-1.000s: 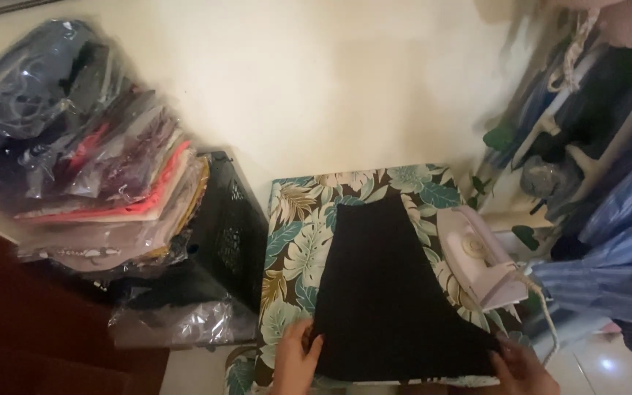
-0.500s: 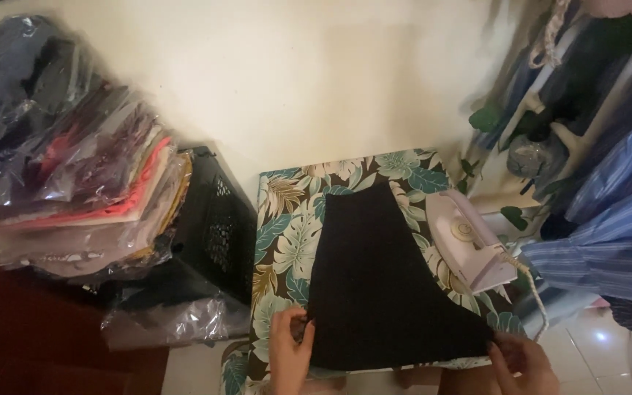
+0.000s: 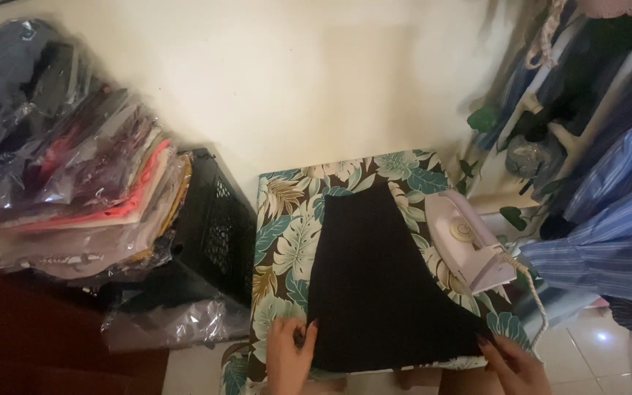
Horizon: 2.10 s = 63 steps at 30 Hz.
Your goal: Smoothing and folding a black garment on a table, then placing it into a plastic bag.
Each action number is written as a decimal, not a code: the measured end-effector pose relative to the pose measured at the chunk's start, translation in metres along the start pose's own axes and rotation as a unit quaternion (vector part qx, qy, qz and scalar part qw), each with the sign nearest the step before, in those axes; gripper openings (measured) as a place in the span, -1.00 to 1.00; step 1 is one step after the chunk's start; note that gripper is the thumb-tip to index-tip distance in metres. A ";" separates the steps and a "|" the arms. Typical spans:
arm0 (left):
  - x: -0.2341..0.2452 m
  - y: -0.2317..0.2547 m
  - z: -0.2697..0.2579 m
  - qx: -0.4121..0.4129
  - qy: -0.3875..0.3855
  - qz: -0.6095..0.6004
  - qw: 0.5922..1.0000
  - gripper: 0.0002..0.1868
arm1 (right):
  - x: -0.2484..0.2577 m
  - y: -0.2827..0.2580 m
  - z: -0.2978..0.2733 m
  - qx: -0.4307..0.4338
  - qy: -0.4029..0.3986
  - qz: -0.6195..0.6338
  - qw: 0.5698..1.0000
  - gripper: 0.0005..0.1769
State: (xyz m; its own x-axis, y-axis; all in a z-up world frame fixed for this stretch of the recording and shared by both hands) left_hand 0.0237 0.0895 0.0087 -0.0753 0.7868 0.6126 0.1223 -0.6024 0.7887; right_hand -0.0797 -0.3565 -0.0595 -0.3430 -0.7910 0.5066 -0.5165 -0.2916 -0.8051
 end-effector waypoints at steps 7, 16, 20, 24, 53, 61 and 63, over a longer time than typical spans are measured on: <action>0.007 0.063 0.017 0.012 -0.089 -0.316 0.944 -0.52 | -0.013 0.006 0.002 -0.021 -0.050 0.074 0.996 -0.54; -0.010 0.165 0.033 0.296 -0.148 -0.621 0.711 -0.67 | -0.013 -0.035 -0.006 0.304 0.016 -0.041 0.952 0.09; -0.027 0.207 0.048 0.279 -0.262 -0.666 0.640 -0.53 | -0.014 -0.041 -0.005 0.225 0.118 -0.269 0.929 -0.04; -0.046 0.238 0.058 0.256 -0.333 -0.670 0.611 -0.57 | -0.005 -0.058 -0.016 0.218 0.215 -0.341 0.889 0.05; -0.019 0.240 0.050 0.255 -0.327 -0.759 0.503 -0.90 | -0.088 -0.137 -0.106 0.398 0.168 -0.239 0.869 -0.27; -0.018 0.228 0.056 0.217 -0.342 -0.768 0.496 -0.90 | -0.084 -0.134 -0.096 0.302 0.284 -0.366 0.833 -0.22; -0.021 0.224 0.059 0.222 -0.342 -0.770 0.490 -0.89 | -0.086 -0.132 -0.091 0.321 0.295 -0.373 0.819 -0.38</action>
State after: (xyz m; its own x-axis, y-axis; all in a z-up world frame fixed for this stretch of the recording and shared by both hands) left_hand 0.1112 -0.0541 0.1694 -0.0867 0.2150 -0.9728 0.6566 0.7467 0.1064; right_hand -0.0533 -0.2014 0.0315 -0.5358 0.0786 0.8407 -0.3012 -0.9479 -0.1034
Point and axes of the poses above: each hand's wrist, its own z-axis towards the middle knuckle, its own x-axis out of the back of the hand, y = z × x, the point moved 7 cm from there along z, towards the middle knuckle, and after that the axes turned 14 degrees about -z, right-handed, at the moved point
